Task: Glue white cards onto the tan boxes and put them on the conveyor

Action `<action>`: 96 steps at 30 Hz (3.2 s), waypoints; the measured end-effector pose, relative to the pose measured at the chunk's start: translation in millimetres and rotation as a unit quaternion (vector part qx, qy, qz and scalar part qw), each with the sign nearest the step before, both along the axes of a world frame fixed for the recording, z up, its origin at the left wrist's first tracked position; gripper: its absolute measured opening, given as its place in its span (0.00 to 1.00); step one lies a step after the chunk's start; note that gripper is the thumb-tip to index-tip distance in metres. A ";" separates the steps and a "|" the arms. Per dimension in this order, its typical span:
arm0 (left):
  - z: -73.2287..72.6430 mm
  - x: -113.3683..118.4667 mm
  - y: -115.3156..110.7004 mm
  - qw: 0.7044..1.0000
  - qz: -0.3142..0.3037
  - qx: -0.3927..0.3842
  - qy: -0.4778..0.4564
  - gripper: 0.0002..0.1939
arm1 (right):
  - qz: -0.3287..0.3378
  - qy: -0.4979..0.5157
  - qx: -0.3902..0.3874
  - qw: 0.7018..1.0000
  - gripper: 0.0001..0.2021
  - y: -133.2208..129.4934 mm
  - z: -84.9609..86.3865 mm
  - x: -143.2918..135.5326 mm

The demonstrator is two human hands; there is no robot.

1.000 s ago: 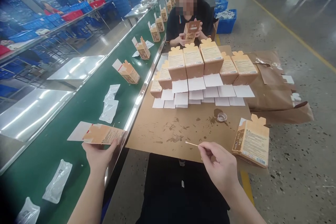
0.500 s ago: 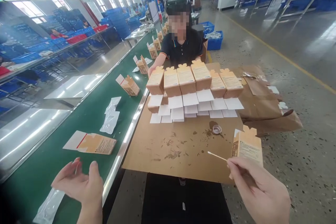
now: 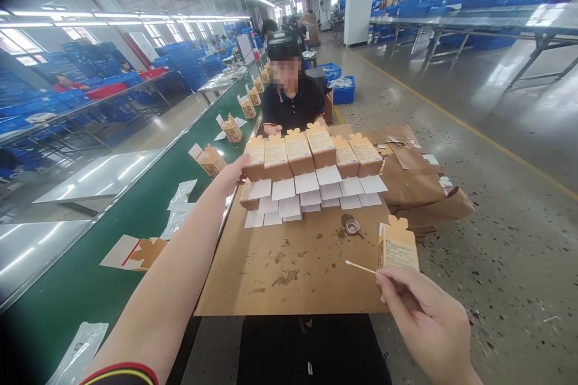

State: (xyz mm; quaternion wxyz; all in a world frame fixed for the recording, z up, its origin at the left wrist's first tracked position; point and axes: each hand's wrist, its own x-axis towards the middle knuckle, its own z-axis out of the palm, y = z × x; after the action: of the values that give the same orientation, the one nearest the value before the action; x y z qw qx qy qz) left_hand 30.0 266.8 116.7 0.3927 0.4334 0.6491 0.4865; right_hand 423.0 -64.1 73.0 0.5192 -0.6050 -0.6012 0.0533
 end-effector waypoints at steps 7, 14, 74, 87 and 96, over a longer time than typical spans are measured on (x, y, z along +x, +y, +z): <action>10.3 -15.1 -62.1 0.995 0.033 0.042 -0.079 0.20 | 0.007 -0.074 0.028 0.997 0.11 28.6 1.6 19.7; -64.4 -54.4 -234.3 0.980 0.028 0.012 -0.199 0.43 | 0.083 -0.193 -0.142 0.967 0.14 98.1 -9.5 35.6; -128.0 -159.5 -300.1 0.912 0.357 -0.035 0.201 0.54 | 0.195 0.069 -0.115 0.972 0.12 19.1 -48.1 -71.5; -116.5 -103.8 -284.2 0.895 0.318 0.263 0.173 0.35 | 0.075 0.033 -0.106 0.991 0.12 5.6 -43.0 -19.7; -68.0 -28.5 -70.4 0.998 0.059 -0.007 -0.005 0.25 | 0.053 0.038 -0.058 0.996 0.13 -1.3 -35.6 -26.5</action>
State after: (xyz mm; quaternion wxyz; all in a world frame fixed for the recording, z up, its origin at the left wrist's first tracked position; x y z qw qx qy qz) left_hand 1.5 196.4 48.7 0.3699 0.3888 0.6750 0.5063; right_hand 396.5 -65.4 37.4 0.5018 -0.5992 -0.6083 0.1383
